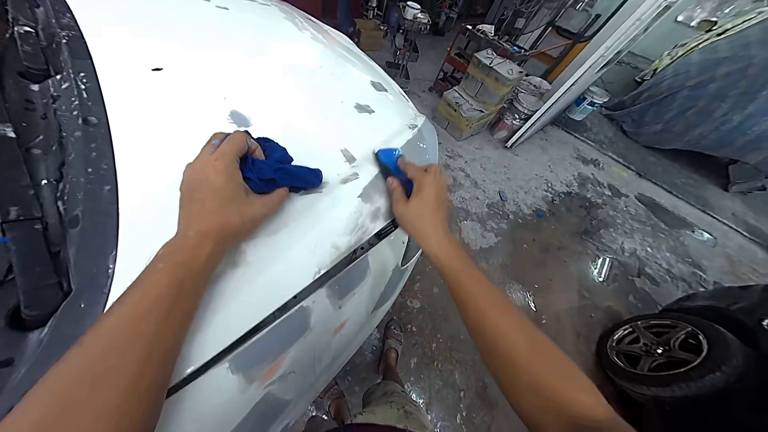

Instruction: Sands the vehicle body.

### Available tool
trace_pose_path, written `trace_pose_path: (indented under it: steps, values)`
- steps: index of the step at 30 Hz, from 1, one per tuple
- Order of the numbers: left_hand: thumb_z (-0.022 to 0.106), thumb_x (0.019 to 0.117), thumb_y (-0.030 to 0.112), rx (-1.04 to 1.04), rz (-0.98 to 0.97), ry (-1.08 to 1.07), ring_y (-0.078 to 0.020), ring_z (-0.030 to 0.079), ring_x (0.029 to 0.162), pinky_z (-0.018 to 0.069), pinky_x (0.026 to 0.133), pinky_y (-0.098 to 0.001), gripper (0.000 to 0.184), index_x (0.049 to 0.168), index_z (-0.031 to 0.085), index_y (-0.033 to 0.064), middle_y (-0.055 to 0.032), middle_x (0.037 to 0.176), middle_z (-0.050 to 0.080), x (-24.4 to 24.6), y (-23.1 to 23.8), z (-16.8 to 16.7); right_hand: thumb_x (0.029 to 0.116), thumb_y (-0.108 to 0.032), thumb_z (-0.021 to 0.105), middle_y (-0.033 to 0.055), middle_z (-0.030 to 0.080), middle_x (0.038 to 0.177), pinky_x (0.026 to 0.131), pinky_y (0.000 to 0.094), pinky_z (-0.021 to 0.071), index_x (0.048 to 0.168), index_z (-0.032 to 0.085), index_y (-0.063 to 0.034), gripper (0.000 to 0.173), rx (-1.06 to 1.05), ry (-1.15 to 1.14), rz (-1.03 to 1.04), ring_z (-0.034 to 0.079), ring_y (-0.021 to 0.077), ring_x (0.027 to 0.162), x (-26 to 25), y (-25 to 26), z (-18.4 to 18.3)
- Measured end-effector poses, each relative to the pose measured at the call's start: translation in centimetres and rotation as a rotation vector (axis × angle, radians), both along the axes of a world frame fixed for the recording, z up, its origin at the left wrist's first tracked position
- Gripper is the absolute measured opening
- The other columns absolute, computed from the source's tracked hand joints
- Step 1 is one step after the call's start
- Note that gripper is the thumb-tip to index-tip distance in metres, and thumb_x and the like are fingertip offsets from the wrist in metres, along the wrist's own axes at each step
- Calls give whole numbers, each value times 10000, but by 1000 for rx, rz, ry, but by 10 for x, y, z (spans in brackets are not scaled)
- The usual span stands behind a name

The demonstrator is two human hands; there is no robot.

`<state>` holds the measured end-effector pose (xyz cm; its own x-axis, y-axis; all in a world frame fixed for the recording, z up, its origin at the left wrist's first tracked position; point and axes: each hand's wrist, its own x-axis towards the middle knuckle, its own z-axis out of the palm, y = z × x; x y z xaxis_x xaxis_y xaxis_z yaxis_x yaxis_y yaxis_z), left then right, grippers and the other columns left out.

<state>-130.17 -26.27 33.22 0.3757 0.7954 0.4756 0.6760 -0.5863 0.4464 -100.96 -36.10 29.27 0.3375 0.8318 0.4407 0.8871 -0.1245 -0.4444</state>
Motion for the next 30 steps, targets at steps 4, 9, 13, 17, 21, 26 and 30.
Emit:
trace_pose_path:
  steps: [4, 9, 13, 17, 21, 26, 30]
  values:
    - [779, 723, 436, 35, 13, -5, -370, 642, 975, 504, 735, -611, 486, 1017, 616, 85, -160, 1073, 639, 1, 3, -2, 970, -410, 611, 72, 632, 1187, 833, 438, 530, 1374, 670, -239, 443, 53, -75, 357, 598, 236, 1051, -49, -49, -3]
    - [807, 726, 380, -28, 19, 8, -410, 631, 1003, 498, 770, -652, 495, 1052, 623, 57, -194, 1100, 633, 3, -1, -1, 959, -403, 626, 172, 657, 1145, 835, 557, 522, 1333, 698, -202, 431, -61, -57, 61, 620, 359, 1065, 6, 18, 4]
    - [787, 713, 427, 2, 31, -3, -359, 645, 972, 512, 737, -615, 479, 1021, 625, 97, -146, 1087, 643, 3, 3, -2, 977, -362, 598, 112, 628, 1157, 833, 460, 541, 1373, 661, -186, 437, 27, -127, 294, 606, 273, 1038, -48, -32, 8]
    - [797, 717, 412, 1, 29, 12, -364, 644, 977, 507, 746, -617, 482, 1028, 628, 85, -151, 1078, 646, 1, 5, -4, 957, -398, 625, 114, 677, 1179, 814, 520, 550, 1332, 699, -239, 414, 13, -140, 282, 643, 307, 1049, -8, -5, -2]
    - [774, 712, 434, 13, 29, 13, -352, 644, 946, 505, 721, -599, 476, 1009, 621, 95, -141, 1048, 642, 4, 4, -1, 985, -353, 606, 168, 635, 1158, 826, 547, 527, 1365, 667, -157, 432, -7, -101, 150, 611, 352, 1053, -19, -1, 9]
    - [755, 723, 455, 19, 28, 18, -367, 643, 948, 496, 723, -607, 495, 1019, 621, 80, -158, 1041, 643, 5, 9, -2, 967, -380, 617, 100, 662, 1171, 794, 478, 535, 1346, 691, -230, 414, 38, -169, 312, 624, 287, 1020, -25, -17, 1]
    - [744, 722, 479, 19, 34, 21, -346, 640, 955, 499, 725, -603, 496, 1020, 619, 104, -135, 1056, 641, 6, 10, -1, 979, -357, 595, 133, 624, 1141, 792, 477, 528, 1363, 667, -160, 438, 20, -170, 209, 599, 305, 1026, -37, -19, 8]
